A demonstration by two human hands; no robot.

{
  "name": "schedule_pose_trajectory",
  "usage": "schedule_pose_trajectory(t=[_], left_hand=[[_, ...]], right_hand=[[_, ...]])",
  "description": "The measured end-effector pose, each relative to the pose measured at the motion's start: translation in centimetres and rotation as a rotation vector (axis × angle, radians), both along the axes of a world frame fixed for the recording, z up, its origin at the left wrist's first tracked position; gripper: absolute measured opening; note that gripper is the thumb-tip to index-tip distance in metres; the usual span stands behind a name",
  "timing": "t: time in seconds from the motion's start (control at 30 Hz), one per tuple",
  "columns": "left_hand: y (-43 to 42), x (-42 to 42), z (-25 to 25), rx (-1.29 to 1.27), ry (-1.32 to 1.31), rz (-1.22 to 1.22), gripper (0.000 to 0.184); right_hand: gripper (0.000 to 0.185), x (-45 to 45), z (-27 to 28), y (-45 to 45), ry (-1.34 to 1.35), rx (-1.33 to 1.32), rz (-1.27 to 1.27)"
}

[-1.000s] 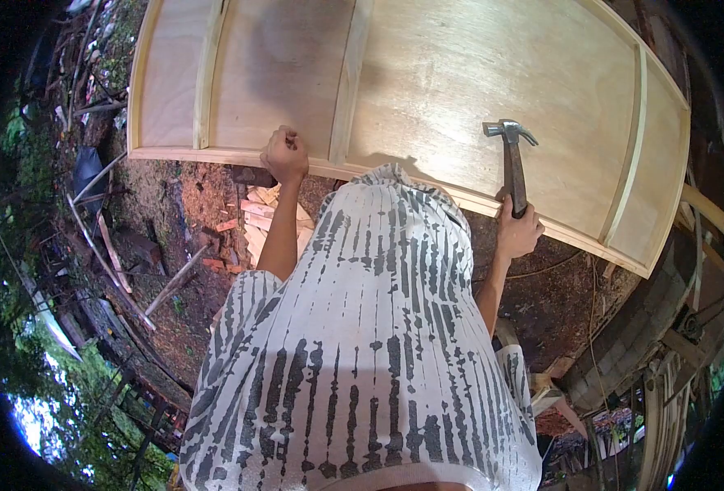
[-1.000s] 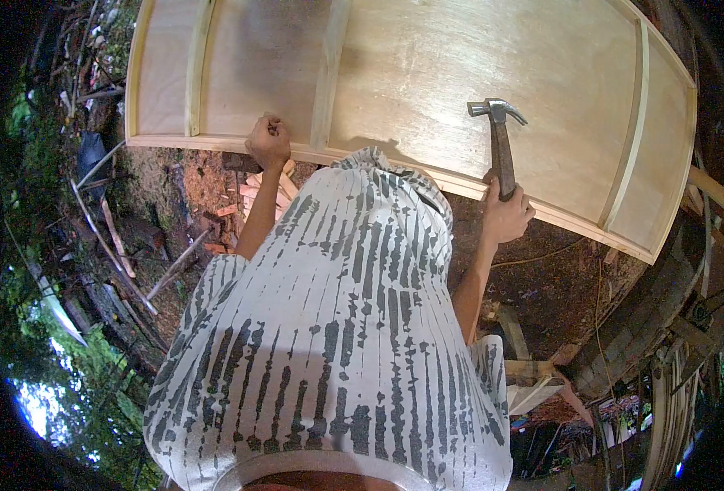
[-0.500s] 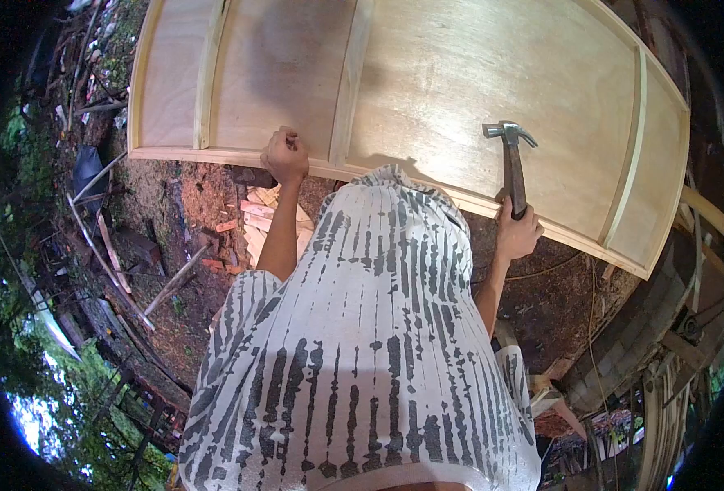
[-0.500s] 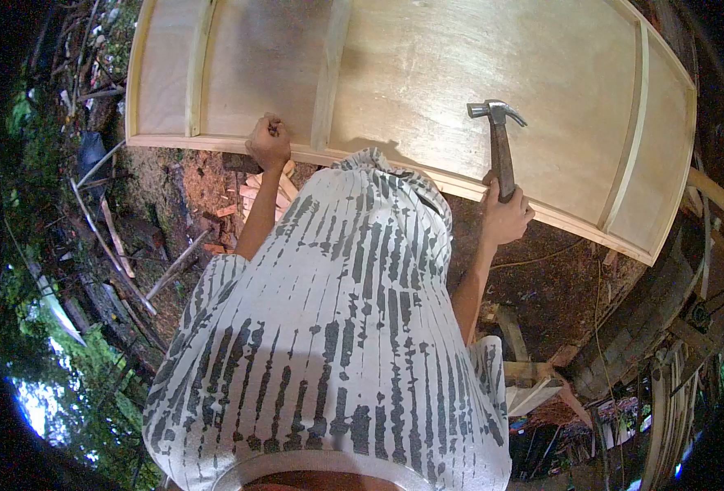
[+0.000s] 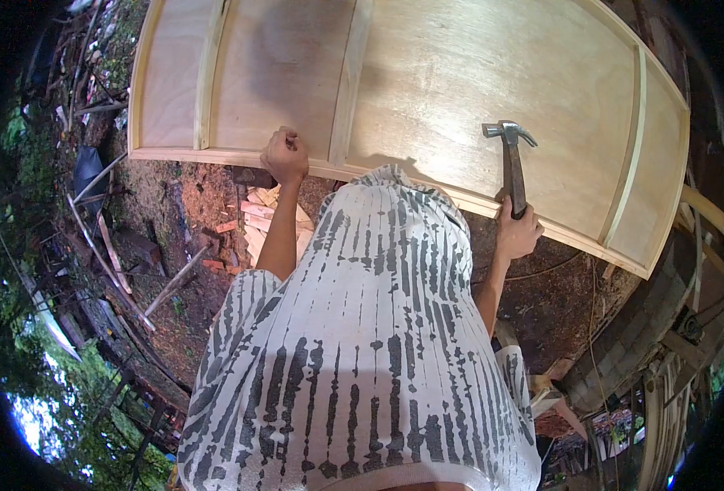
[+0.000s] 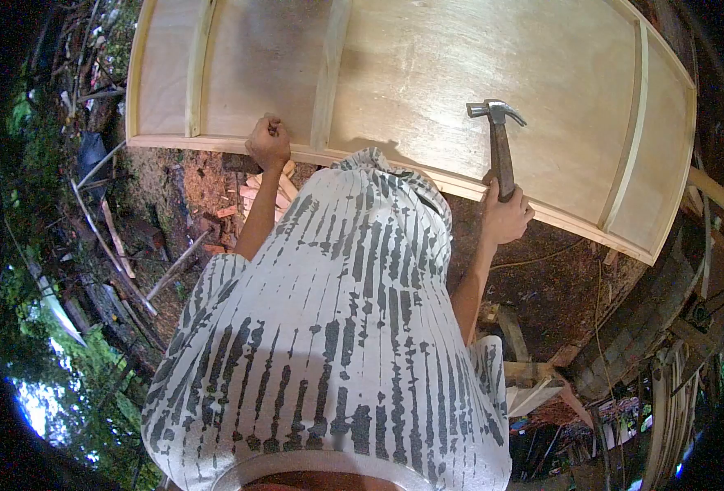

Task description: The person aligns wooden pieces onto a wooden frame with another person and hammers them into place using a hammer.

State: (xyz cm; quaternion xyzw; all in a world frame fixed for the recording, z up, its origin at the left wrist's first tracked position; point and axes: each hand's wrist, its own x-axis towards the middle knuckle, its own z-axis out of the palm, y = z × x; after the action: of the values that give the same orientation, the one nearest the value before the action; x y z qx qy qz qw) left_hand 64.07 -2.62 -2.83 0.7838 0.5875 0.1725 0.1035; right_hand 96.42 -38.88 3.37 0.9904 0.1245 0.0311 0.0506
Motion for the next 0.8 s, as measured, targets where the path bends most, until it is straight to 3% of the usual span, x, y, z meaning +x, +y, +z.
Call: schedule_pose_trajectory(t=[0.8], left_hand=[[-0.05,0.17,0.12,0.017,-0.021,0.000,0.009]], right_hand=[[0.057,-0.06,0.24,0.24,0.013,-0.015,-0.020]])
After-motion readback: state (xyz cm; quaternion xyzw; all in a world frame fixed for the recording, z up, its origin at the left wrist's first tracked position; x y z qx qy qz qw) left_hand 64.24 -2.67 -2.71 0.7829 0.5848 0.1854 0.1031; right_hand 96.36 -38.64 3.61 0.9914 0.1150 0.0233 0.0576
